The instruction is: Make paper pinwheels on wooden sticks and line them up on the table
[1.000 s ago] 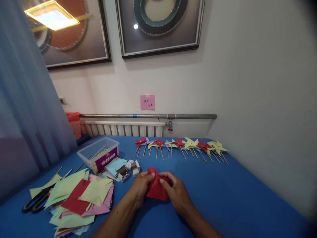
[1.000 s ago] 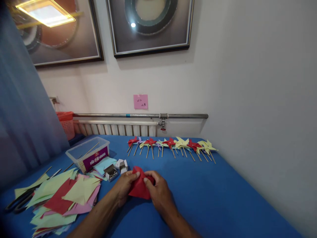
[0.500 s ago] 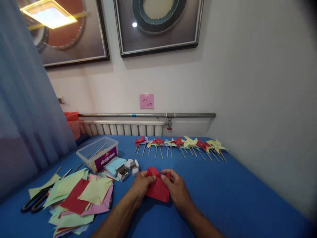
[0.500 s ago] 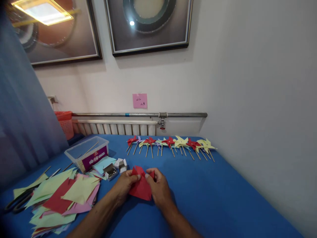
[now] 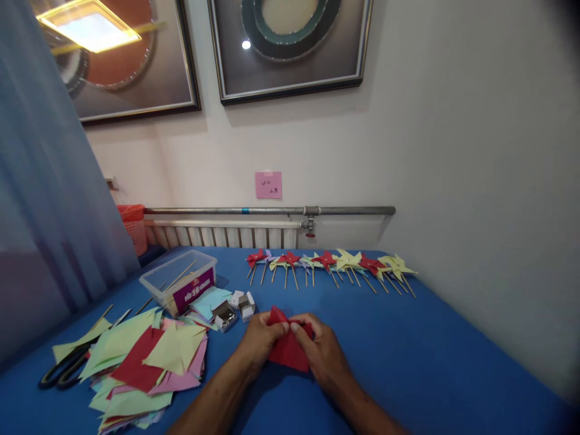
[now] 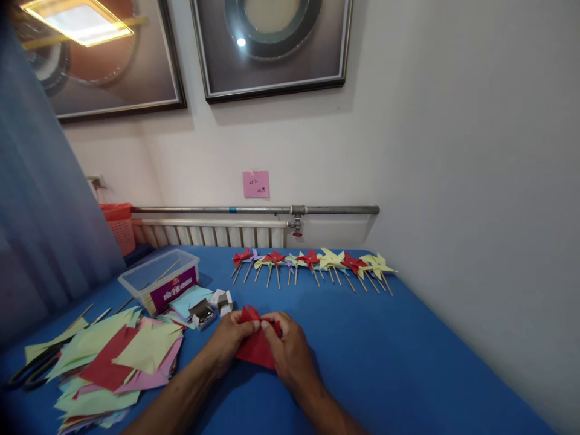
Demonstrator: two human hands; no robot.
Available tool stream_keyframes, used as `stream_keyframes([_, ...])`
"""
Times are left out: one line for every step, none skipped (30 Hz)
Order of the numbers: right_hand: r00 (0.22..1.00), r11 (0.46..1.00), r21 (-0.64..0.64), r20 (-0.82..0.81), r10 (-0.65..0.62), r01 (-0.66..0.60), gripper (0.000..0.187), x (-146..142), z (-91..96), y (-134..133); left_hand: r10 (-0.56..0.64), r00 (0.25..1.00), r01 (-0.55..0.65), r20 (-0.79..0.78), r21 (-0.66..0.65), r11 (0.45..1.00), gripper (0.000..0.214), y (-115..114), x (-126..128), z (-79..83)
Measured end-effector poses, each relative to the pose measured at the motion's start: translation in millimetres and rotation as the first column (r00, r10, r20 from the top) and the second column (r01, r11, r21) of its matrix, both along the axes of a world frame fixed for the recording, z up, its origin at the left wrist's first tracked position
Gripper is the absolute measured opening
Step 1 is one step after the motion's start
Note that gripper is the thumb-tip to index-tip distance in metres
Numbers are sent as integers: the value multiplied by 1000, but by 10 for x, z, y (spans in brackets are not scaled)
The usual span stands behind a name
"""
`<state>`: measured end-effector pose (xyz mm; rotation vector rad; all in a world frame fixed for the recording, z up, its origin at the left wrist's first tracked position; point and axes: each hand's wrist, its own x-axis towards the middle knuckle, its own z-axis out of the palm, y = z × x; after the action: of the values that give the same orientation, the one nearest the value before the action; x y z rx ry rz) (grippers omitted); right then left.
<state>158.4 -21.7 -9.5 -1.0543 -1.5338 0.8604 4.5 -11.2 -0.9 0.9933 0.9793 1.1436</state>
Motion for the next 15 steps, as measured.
stream_keyframes([999, 999, -39, -27, -22, 21, 21, 2, -10, 17, -9, 1000, 9, 3, 3, 1000, 26, -3, 5, -1])
stream_keyframes([997, 996, -79, -60, -39, 34, 21, 5, -20, 37, -18, 1000, 18, 5, 2, 1000, 25, -5, 9, 0])
stream_keyframes([993, 992, -116, -103, -53, 41, 21, 9, -29, 59, -25, 1000, 25, 5, 2, 1000, 25, -6, 12, 1])
stream_keyframes([987, 988, -148, -150, -61, 39, 23, 13, -39, 82, -31, 1000, 31, 3, 2, 1000, 25, -5, 13, 4])
stream_keyframes([978, 984, -174, -197, -65, 30, 25, 18, -48, 104, -35, 999, 35, -1, 0, 999, 25, -3, 13, 6])
stream_keyframes([968, 981, -195, -241, -68, 21, 27, 21, -56, 124, -36, 999, 36, -7, -3, 999, 26, 1, 11, 10])
stream_keyframes([958, 977, -212, -279, -70, 10, 30, 23, -64, 139, -36, 999, 36, -12, -5, 999, 27, 5, 8, 13])
stream_keyframes([946, 973, -229, -315, -70, -4, 32, 22, -73, 148, -35, 999, 35, -14, -8, 999, 28, 10, 4, 16])
stream_keyframes([934, 969, -248, -352, -69, -21, 34, 19, -82, 152, -33, 999, 33, -13, -10, 999, 28, 13, 1, 19])
stream_keyframes([918, 962, -269, -391, -69, -43, 35, 12, -92, 150, -33, 999, 33, -12, -11, 999, 29, 15, -1, 21])
stream_keyframes([897, 955, -290, -436, -71, -65, 36, 3, -103, 144, -35, 999, 35, -9, -12, 999, 29, 15, -3, 23])
stream_keyframes([873, 947, -308, -481, -74, -90, 36, -10, -114, 134, -37, 999, 37, -5, -12, 999, 29, 14, -3, 24])
stream_keyframes([850, 941, -319, -522, -74, -115, 37, -23, -127, 123, -40, 999, 40, -3, -14, 999, 29, 11, -3, 24])
stream_keyframes([827, 936, -325, -558, -72, -137, 38, -39, -140, 111, -43, 999, 43, 2, -17, 999, 29, 7, -3, 24])
stream_keyframes([808, 933, -325, -585, -69, -155, 40, -54, -152, 98, -44, 999, 44, 8, -20, 999, 29, 2, -2, 25])
